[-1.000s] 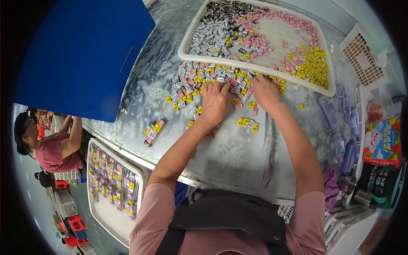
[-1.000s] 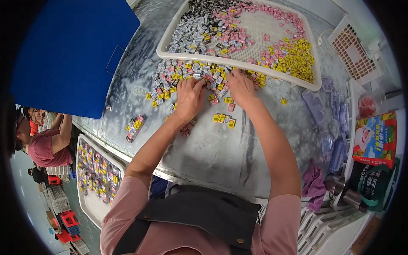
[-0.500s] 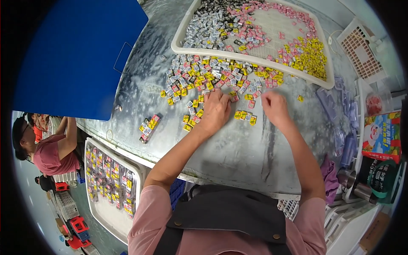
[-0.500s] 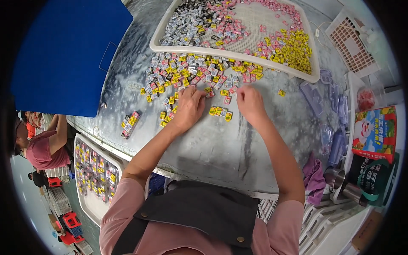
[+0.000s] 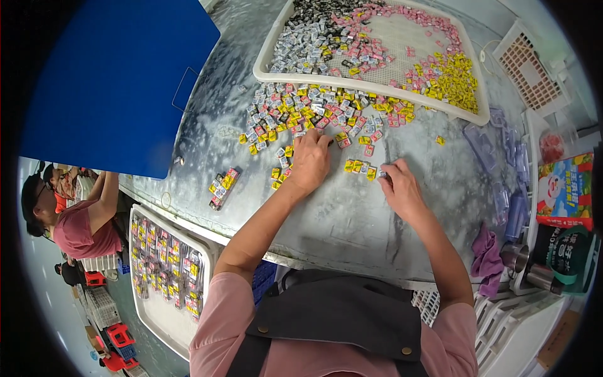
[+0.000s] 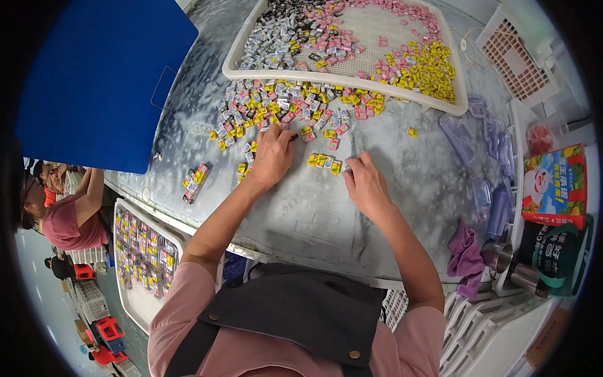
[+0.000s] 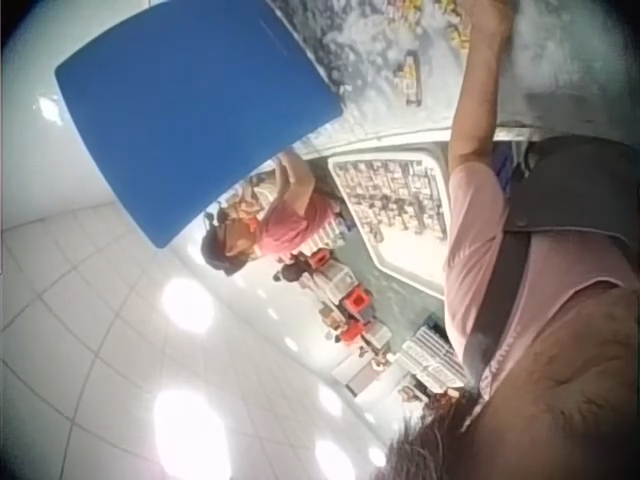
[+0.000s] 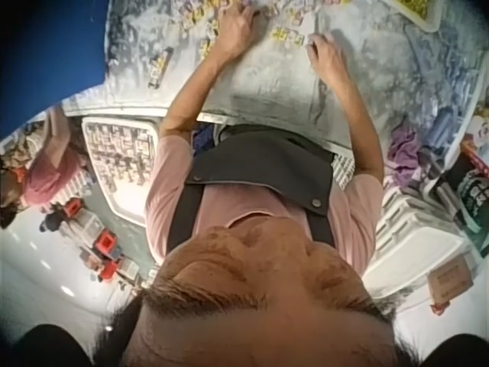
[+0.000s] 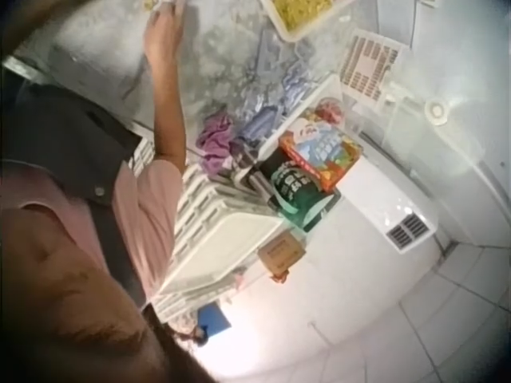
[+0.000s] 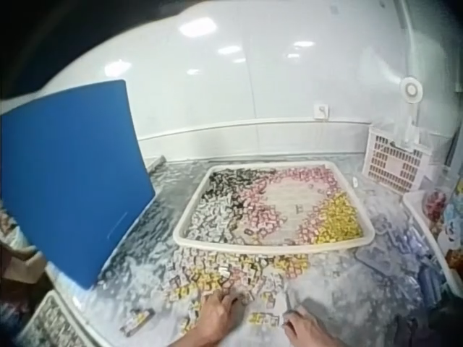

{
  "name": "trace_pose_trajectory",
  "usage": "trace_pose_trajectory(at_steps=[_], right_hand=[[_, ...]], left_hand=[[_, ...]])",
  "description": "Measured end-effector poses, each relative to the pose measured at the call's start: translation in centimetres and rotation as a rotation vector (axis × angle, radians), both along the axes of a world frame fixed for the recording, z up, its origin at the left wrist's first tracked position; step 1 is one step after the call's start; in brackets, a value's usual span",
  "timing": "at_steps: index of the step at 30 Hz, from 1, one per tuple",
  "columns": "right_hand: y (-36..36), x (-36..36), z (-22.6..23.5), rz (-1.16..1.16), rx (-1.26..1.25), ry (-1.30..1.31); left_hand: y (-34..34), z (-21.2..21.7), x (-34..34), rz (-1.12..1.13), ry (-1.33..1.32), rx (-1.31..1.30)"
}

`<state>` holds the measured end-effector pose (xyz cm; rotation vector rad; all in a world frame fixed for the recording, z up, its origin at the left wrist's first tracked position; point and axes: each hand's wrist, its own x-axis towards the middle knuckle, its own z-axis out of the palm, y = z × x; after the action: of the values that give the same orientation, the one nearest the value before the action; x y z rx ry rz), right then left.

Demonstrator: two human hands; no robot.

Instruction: The recorder is arranging small, colorful toy parts into specific configurations on a workbench in a factory setting.

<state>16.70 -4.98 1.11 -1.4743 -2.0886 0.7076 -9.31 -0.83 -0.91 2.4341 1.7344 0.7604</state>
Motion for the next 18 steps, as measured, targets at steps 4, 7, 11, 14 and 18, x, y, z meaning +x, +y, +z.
trace_pose_trajectory(at_steps=[4, 7, 11, 14, 18], right_hand=[[0.0, 0.0, 0.4, 0.044, 0.009, 0.053], [0.4, -0.1, 0.1, 0.073, 0.017, 0.031], [0.8, -0.5, 0.6, 0.081, -0.017, 0.026], [0.8, -1.0, 0.5, 0.064, 0.005, 0.021], [1.4, -1.0, -0.7, 0.093, 0.04, -0.017]], left_hand=[[0.5, 0.1, 0.1, 0.002, 0.007, 0.078], [0.2, 0.6, 0.6, -0.039, 0.055, 0.042], [-1.6, 0.9, 1.9, -0.089, -0.108, -0.096], [-2.3, 1.1, 2.6, -0.107, -0.164, -0.081], [-2.9, 2.4, 2.3, -0.16, -0.103, -0.223]])
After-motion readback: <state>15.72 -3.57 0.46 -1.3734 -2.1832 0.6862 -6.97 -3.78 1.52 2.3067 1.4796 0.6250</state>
